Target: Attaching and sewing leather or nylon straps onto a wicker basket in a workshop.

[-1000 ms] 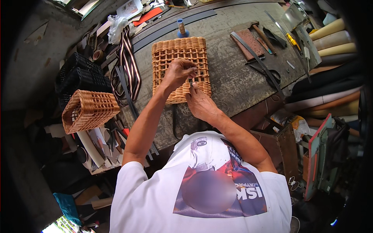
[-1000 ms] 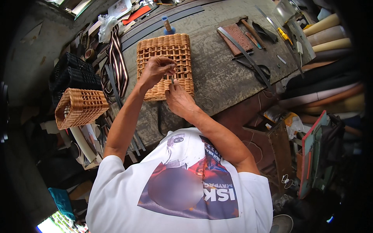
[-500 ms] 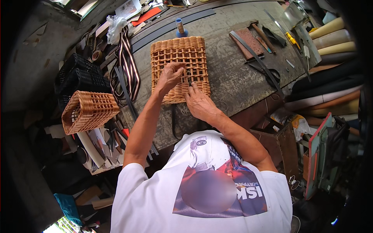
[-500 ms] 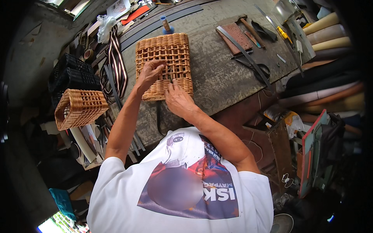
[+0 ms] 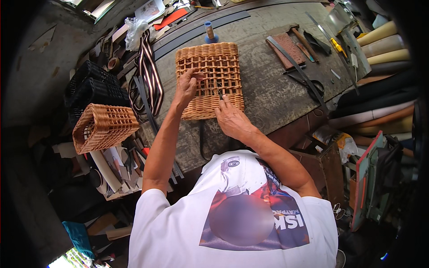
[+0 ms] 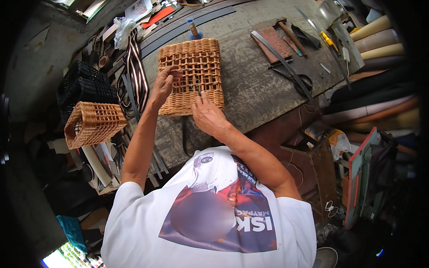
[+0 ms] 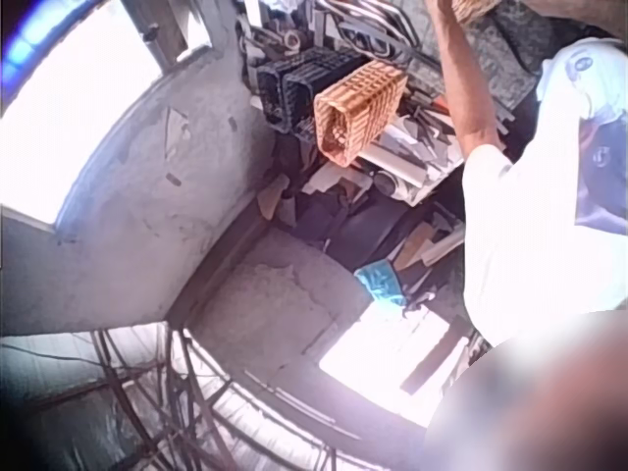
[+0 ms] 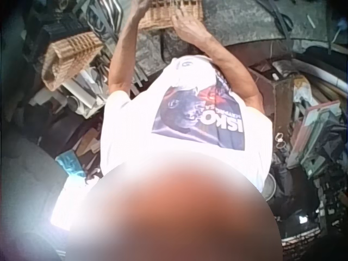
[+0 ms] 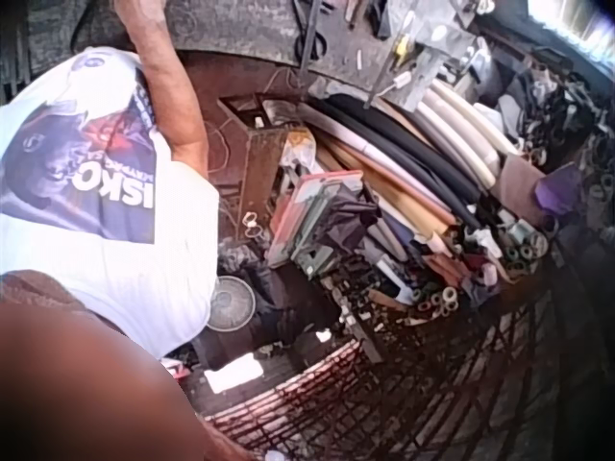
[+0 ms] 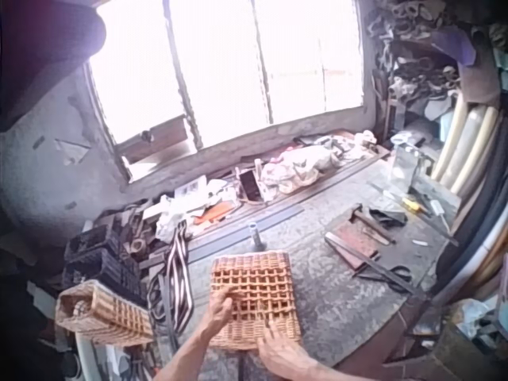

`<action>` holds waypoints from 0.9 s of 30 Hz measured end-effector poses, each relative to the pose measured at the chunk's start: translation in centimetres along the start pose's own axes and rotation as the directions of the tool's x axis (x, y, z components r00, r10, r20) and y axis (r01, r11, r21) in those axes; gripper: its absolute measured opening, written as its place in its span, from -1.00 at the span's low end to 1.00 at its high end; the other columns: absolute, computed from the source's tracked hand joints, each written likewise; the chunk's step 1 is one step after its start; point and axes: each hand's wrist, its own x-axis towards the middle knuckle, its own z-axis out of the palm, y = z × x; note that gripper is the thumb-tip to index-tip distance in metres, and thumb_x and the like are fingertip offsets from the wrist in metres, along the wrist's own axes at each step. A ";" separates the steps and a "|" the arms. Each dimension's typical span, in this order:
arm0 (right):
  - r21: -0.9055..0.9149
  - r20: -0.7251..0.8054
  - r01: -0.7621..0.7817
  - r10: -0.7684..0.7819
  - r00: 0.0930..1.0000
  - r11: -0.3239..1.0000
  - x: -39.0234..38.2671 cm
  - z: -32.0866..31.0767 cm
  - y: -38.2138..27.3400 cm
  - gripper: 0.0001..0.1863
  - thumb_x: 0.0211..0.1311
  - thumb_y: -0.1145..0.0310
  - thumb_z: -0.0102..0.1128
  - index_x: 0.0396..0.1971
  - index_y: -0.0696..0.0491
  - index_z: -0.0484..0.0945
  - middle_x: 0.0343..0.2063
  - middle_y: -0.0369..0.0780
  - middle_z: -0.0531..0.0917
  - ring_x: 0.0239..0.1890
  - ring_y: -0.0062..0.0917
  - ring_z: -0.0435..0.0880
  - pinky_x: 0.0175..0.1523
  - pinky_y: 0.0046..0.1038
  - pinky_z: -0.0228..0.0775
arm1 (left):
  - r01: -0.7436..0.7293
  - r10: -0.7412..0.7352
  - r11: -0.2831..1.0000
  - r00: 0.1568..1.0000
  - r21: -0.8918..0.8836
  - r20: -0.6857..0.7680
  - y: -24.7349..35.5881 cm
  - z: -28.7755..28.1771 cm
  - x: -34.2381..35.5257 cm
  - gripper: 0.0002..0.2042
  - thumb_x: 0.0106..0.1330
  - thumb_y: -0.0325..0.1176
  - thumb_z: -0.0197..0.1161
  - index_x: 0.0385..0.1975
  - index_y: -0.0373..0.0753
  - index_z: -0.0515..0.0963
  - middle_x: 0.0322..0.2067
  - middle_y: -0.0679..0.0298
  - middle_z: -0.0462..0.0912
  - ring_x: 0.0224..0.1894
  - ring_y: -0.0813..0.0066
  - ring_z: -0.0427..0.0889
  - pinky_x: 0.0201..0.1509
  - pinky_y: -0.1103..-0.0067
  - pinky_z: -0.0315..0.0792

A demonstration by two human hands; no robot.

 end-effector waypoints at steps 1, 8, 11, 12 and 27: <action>-0.008 0.021 0.006 -0.006 1.000 1.000 0.0 0.0 0.0 -0.74 0.18 0.45 -0.02 -0.21 0.32 0.44 -0.04 0.17 0.44 0.23 0.06 0.32 0.30 -0.22 0.24 | -0.068 0.078 0.990 0.994 0.123 -0.077 0.0 0.0 0.0 -0.60 0.26 -0.53 -0.13 0.09 -0.46 0.39 -0.10 -0.01 0.58 -0.14 0.28 0.63 0.05 0.41 0.49; -0.038 -0.007 0.001 -0.001 1.000 0.999 -0.2 0.4 0.1 -0.72 0.16 0.44 0.00 -0.19 0.32 0.44 -0.03 0.17 0.44 0.23 0.04 0.33 0.31 -0.23 0.21 | -0.091 0.267 0.829 0.931 0.551 -0.249 2.2 0.4 -3.1 -0.61 0.12 -0.64 0.06 0.01 -0.35 0.48 -0.07 -0.01 0.52 -0.13 0.17 0.58 -0.09 0.34 0.52; -0.029 0.020 0.010 -0.009 1.000 1.000 -0.2 0.2 0.0 -0.68 0.22 0.39 -0.03 -0.15 0.32 0.47 -0.04 0.15 0.47 0.22 0.04 0.35 0.33 -0.19 0.18 | -0.265 0.375 0.787 0.923 0.557 -0.091 2.0 1.4 -6.2 -0.62 0.09 -0.71 0.11 -0.09 -0.23 0.56 -0.08 0.08 0.50 -0.12 0.16 0.57 -0.06 0.36 0.52; -0.013 0.035 -0.010 0.010 0.999 1.000 -0.3 -0.2 -0.2 -0.70 0.19 0.42 -0.01 -0.16 0.32 0.46 -0.01 0.16 0.45 0.23 0.02 0.33 0.33 -0.21 0.17 | -0.378 0.405 0.717 0.910 0.585 0.092 2.0 1.7 -6.9 -0.60 0.04 -0.68 0.17 -0.07 -0.23 0.55 -0.09 0.09 0.50 -0.08 0.14 0.52 -0.02 0.35 0.48; 0.572 -0.204 -0.103 0.263 0.943 0.814 -6.1 -1.5 1.7 -0.79 0.23 0.51 -0.04 -0.18 0.26 0.43 0.02 0.10 0.46 0.13 -0.06 0.42 0.22 -0.23 0.30 | -0.503 0.420 0.534 0.855 0.679 0.303 0.2 4.7 -7.2 -0.55 0.02 -0.51 0.27 0.01 -0.25 0.50 0.01 0.18 0.45 0.05 0.16 0.41 0.11 0.31 0.31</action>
